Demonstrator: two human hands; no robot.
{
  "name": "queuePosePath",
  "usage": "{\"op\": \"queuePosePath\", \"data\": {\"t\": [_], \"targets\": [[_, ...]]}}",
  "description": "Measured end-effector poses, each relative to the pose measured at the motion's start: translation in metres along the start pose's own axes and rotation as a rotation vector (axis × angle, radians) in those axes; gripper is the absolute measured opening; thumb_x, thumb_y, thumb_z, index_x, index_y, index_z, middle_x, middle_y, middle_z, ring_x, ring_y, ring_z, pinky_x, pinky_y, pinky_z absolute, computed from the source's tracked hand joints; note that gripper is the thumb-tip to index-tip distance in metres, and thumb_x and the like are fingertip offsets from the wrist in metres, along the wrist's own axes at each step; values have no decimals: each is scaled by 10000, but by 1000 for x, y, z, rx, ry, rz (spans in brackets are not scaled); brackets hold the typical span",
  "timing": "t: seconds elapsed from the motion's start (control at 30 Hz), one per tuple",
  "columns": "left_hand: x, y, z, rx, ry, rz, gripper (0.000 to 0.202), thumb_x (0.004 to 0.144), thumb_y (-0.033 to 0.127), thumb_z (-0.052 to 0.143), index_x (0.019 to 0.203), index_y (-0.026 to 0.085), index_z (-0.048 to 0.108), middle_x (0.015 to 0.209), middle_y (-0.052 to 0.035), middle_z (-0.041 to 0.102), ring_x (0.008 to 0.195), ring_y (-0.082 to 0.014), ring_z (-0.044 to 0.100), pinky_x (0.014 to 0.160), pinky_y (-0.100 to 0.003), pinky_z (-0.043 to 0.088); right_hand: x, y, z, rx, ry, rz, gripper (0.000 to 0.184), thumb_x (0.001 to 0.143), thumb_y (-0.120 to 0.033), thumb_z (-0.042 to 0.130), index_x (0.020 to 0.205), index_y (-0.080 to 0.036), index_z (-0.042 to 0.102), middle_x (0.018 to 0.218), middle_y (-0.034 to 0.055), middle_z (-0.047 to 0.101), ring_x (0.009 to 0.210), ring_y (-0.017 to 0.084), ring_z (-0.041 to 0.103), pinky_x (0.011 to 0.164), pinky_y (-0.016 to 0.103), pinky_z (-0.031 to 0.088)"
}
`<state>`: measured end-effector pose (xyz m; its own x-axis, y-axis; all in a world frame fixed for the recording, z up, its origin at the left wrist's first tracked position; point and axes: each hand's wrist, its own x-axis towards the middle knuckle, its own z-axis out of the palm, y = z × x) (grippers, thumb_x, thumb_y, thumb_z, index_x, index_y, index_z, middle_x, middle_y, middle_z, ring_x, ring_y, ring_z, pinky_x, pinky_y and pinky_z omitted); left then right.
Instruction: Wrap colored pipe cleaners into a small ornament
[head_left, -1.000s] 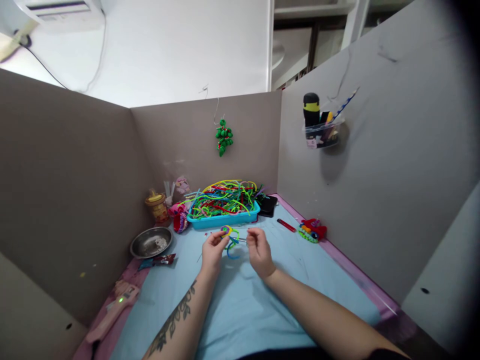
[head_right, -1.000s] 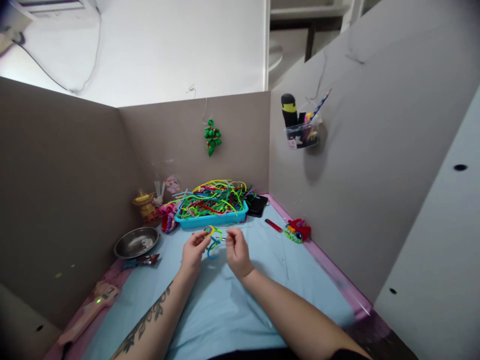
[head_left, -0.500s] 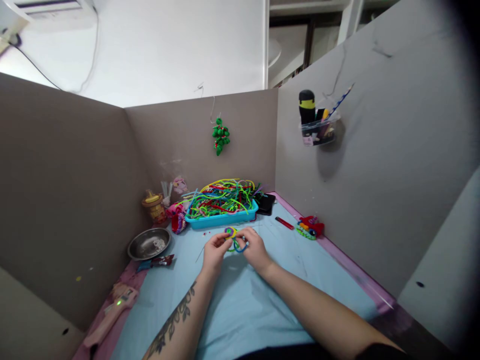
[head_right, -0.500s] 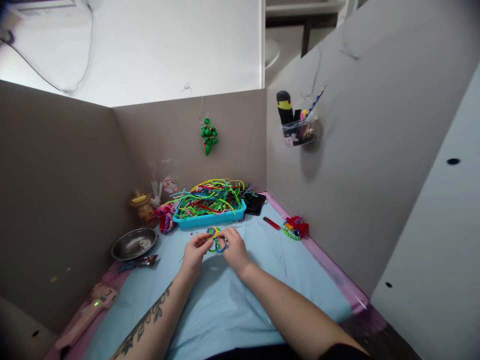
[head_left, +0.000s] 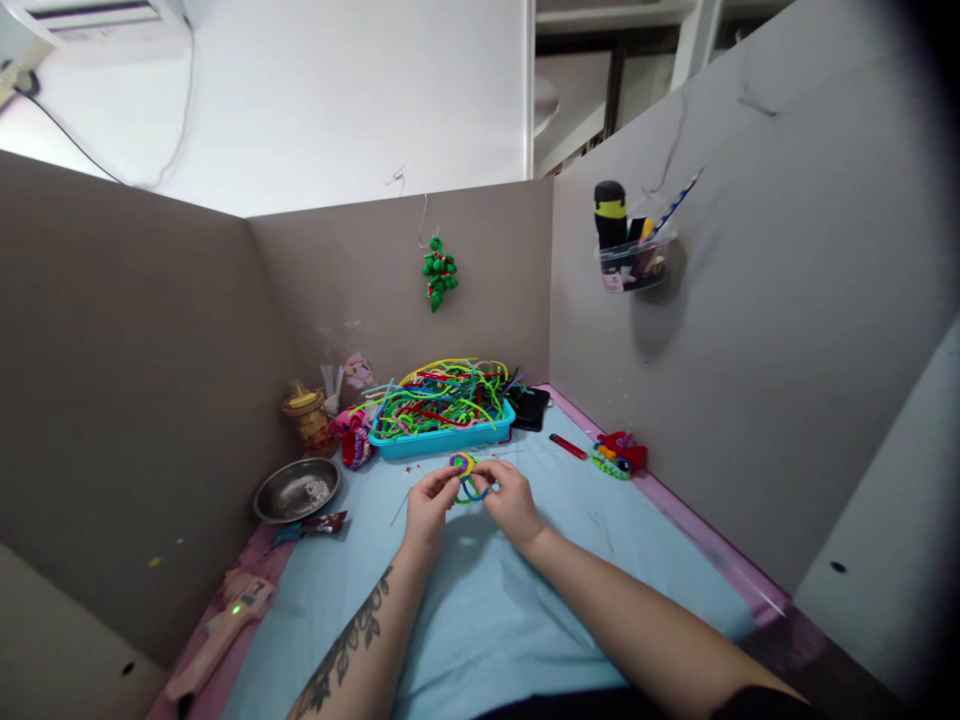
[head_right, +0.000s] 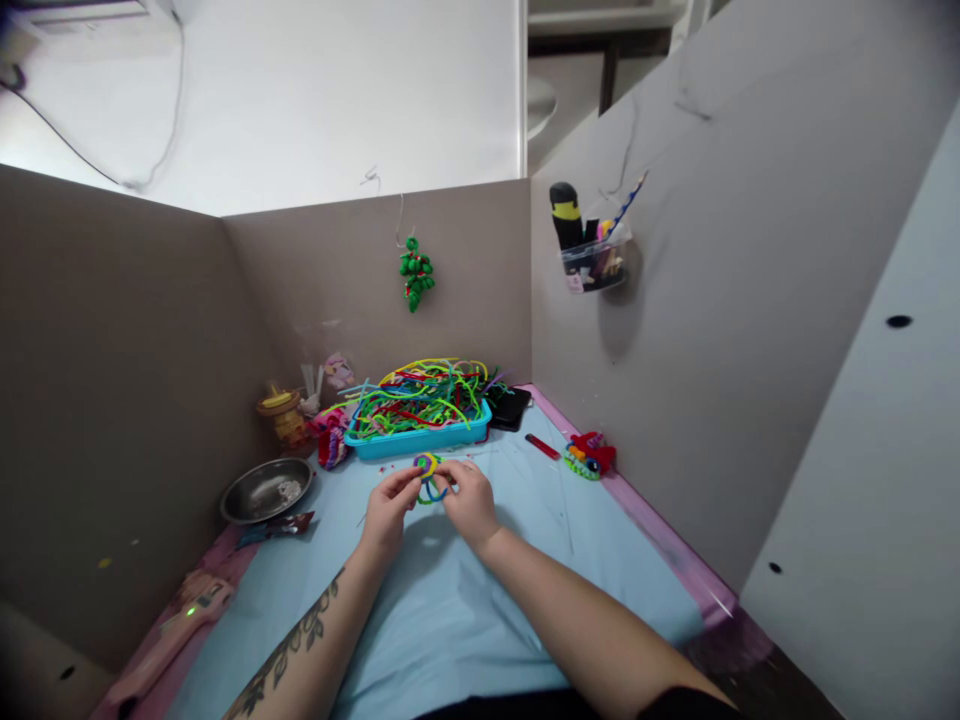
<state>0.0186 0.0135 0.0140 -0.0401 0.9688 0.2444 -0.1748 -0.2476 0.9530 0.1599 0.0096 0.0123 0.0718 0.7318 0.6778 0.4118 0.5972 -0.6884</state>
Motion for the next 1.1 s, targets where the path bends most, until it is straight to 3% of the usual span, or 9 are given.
{"op": "queuePosePath", "data": {"t": [0.23,0.43,0.67,0.83,1.1], "targets": [[-2,4,3,-19,21,-13,324,585,328,744,843,136,700,572,1,600,472,-75,422,467,-206,313,-2,-1,3,12,5,-22,83,759,-227,576,788,-218,654,752,28,652,743,186,552,732,332,447],[-2,3,3,27,-30,-10,338,620,343,724,878,129,684,615,-16,626,501,-88,481,491,-214,368,-2,7,10,56,21,35,76,748,-216,592,673,-207,607,696,6,561,700,162,527,772,340,425],[1,1,2,33,-105,35,583,664,318,696,1186,146,501,529,45,552,485,-84,482,490,-196,369,0,10,10,59,-13,50,105,746,-148,532,657,-196,557,713,10,516,731,172,503,717,319,413],[0,5,3,56,-89,8,606,629,342,716,1160,131,513,551,29,577,497,-92,508,495,-198,381,5,11,8,150,-74,123,116,723,-138,504,621,-190,521,698,3,468,687,163,483,633,284,401],[2,3,1,-1,-29,-20,657,607,333,739,1189,137,503,553,37,575,501,-84,498,510,-193,382,6,11,6,161,-99,168,54,688,-167,547,694,-190,595,775,17,491,782,174,499,679,282,410]]}}
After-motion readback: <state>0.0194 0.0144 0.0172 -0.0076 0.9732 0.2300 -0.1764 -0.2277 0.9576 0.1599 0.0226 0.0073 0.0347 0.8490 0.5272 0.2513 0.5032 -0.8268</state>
